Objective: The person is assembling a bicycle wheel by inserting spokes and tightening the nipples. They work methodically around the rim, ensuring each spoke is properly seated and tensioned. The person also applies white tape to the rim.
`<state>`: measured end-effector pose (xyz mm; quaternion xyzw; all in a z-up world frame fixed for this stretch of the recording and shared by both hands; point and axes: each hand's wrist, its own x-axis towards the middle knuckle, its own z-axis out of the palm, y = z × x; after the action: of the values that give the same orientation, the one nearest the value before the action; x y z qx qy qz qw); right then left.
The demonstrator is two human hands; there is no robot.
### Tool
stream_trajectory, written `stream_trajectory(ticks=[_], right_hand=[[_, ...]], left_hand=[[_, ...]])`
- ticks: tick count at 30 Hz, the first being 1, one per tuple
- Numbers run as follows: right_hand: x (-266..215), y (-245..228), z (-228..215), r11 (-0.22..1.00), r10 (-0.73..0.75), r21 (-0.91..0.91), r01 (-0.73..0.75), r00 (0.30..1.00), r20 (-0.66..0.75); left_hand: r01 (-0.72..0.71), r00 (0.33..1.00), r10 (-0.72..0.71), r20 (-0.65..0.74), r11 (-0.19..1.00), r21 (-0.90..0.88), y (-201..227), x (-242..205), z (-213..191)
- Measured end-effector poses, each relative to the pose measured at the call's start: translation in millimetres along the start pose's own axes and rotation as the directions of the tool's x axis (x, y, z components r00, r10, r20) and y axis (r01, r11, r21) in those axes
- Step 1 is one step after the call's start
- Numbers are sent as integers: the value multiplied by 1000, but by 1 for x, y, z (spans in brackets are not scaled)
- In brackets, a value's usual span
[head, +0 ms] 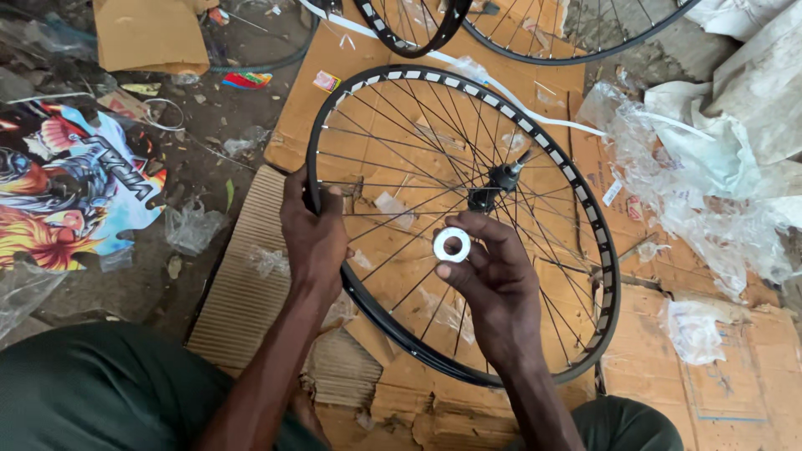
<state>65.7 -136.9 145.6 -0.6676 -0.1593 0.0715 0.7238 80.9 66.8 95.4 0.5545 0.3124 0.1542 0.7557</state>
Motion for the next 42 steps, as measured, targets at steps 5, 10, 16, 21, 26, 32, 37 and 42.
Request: stream_trajectory(ticks=[5, 10, 16, 21, 26, 32, 37, 42], right_hand=[[-4, -13, 3, 995, 7, -101, -7, 1000, 2], [19, -6, 6, 977, 57, -203, -59, 998, -17], [85, 37, 30, 944, -17, -327, 41, 997, 76], [110, 61, 53, 621, -262, -708, 336, 940, 216], [115, 68, 58, 558, -254, -662, 500, 863, 437], [130, 45, 74, 661, -43, -711, 241, 958, 285], [138, 52, 86, 383, 11, -888, 255, 960, 280], [138, 58, 65, 912, -26, -367, 182, 920, 392]], left_hand=[[-3, 998, 14, 68, 988, -156, 16, -16, 1], [2, 995, 10, 100, 993, -119, 21, -10, -8], [-43, 999, 38, -36, 983, -178, 9, 10, -8], [-162, 984, 174, 34, 958, -238, -9, 24, -13], [-322, 946, 323, -17, 935, -153, -25, 25, -15], [-313, 948, 316, -22, 923, -223, -25, 27, -10], [-324, 945, 326, -23, 925, -198, -27, 32, -10], [-373, 925, 380, -17, 899, -230, -28, 37, -9]])
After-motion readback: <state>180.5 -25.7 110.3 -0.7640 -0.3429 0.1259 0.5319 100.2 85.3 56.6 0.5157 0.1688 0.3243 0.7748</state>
